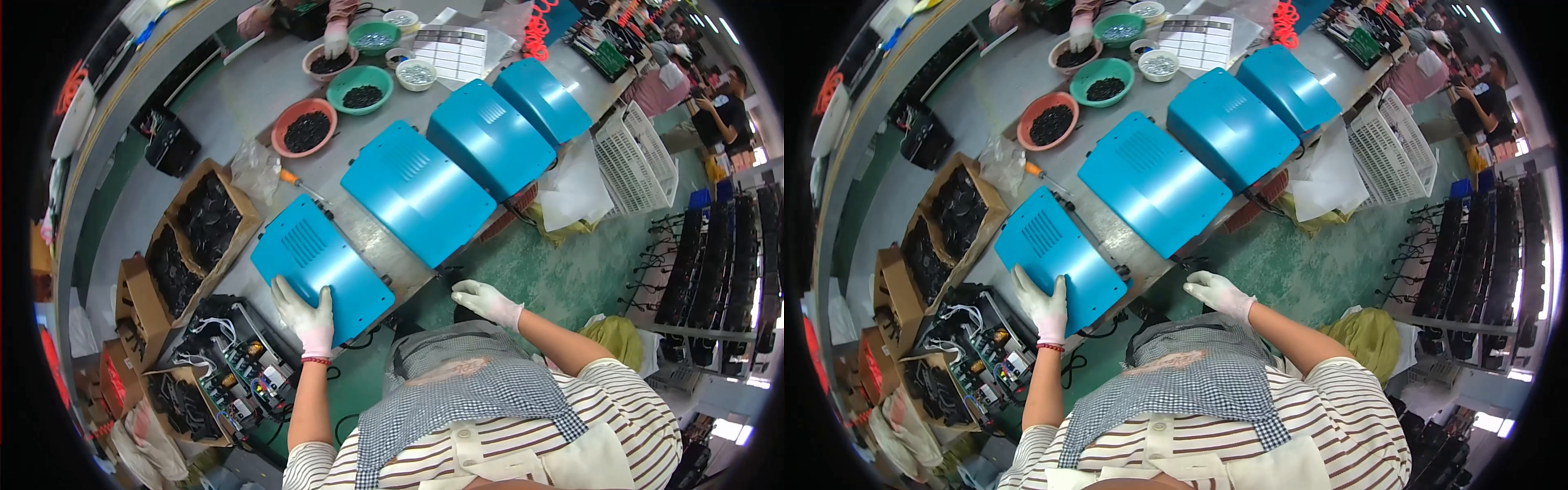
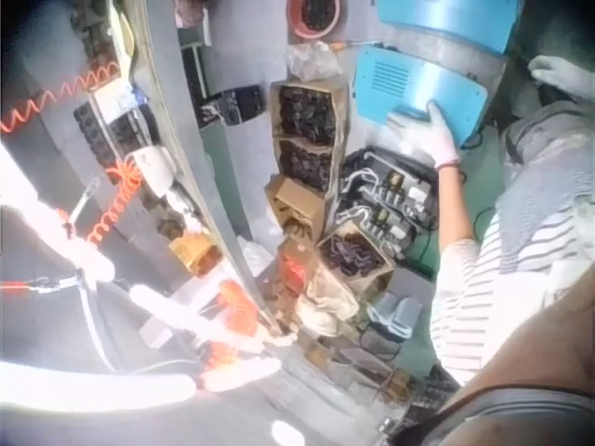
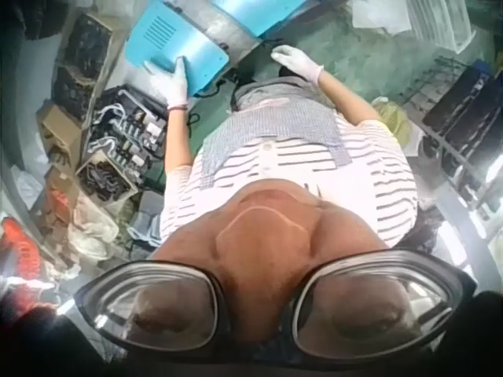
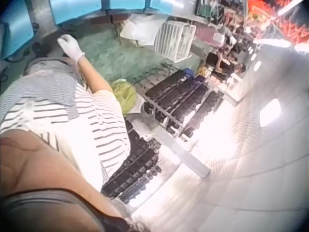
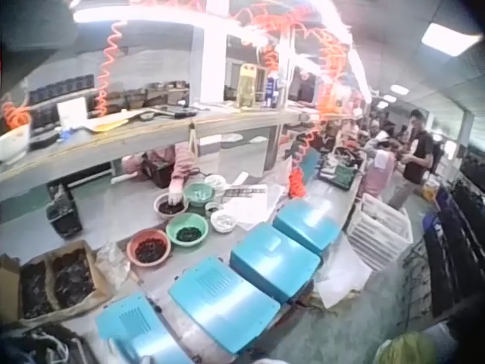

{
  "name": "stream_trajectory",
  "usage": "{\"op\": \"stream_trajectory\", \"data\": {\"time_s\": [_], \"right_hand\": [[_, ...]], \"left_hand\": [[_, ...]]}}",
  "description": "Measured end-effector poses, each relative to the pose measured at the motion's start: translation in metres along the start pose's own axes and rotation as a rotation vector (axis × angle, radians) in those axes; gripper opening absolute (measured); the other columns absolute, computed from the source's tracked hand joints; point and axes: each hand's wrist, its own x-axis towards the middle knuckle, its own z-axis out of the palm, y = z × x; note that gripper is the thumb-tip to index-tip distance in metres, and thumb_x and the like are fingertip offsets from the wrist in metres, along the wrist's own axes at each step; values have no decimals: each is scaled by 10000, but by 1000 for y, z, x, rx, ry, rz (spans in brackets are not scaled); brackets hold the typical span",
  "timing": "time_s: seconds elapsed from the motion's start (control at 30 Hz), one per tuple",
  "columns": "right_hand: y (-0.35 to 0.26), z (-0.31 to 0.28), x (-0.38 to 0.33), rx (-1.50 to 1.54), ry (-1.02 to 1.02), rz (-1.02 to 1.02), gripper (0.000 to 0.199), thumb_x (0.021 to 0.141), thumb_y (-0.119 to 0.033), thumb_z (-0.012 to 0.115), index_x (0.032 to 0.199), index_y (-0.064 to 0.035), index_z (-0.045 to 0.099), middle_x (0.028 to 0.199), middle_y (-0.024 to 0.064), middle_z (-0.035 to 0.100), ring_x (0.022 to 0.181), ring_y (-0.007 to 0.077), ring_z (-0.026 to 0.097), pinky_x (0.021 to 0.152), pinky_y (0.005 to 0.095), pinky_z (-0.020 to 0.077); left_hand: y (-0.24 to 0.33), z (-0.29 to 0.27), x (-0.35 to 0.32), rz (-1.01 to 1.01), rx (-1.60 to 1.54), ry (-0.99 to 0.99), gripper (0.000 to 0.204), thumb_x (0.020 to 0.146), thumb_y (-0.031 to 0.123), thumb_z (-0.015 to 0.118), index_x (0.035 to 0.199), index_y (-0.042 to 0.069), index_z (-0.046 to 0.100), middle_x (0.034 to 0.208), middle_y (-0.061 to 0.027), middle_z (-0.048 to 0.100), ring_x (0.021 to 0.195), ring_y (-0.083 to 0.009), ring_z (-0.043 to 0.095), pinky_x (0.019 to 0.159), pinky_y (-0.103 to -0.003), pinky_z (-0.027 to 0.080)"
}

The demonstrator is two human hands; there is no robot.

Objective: The person assembles electronic components by fastening blue metal casings with screws using a pneumatic screwdriver.

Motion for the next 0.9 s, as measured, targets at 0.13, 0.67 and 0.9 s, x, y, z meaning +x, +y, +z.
{"op": "stream_trajectory", "data": {"time_s": [0.13,0.67,0.9], "right_hand": [[39,-26,-9,-36,5,-62,473,941,-395,581,1208,-6,616,1141,167,668,1092,289,629,951,363,480],[138,-274,-28,383,13,-81,379,973,-293,538,1206,1,598,1081,96,678,1001,162,639,868,294,506],[143,-364,-9,597,346,-127,267,985,-237,526,1117,-19,607,996,54,660,890,125,621,783,274,496]], "left_hand": [[79,11,-3,227,-77,31,865,750,195,746,1426,-85,284,1447,-300,339,1360,-442,317,1122,-501,280],[386,124,-98,542,-201,-360,754,751,199,739,1372,-46,391,1390,-275,404,1337,-448,349,1107,-516,302],[426,158,-59,711,-158,-462,736,750,230,744,1360,-35,428,1376,-269,434,1318,-460,365,1082,-526,324]]}}
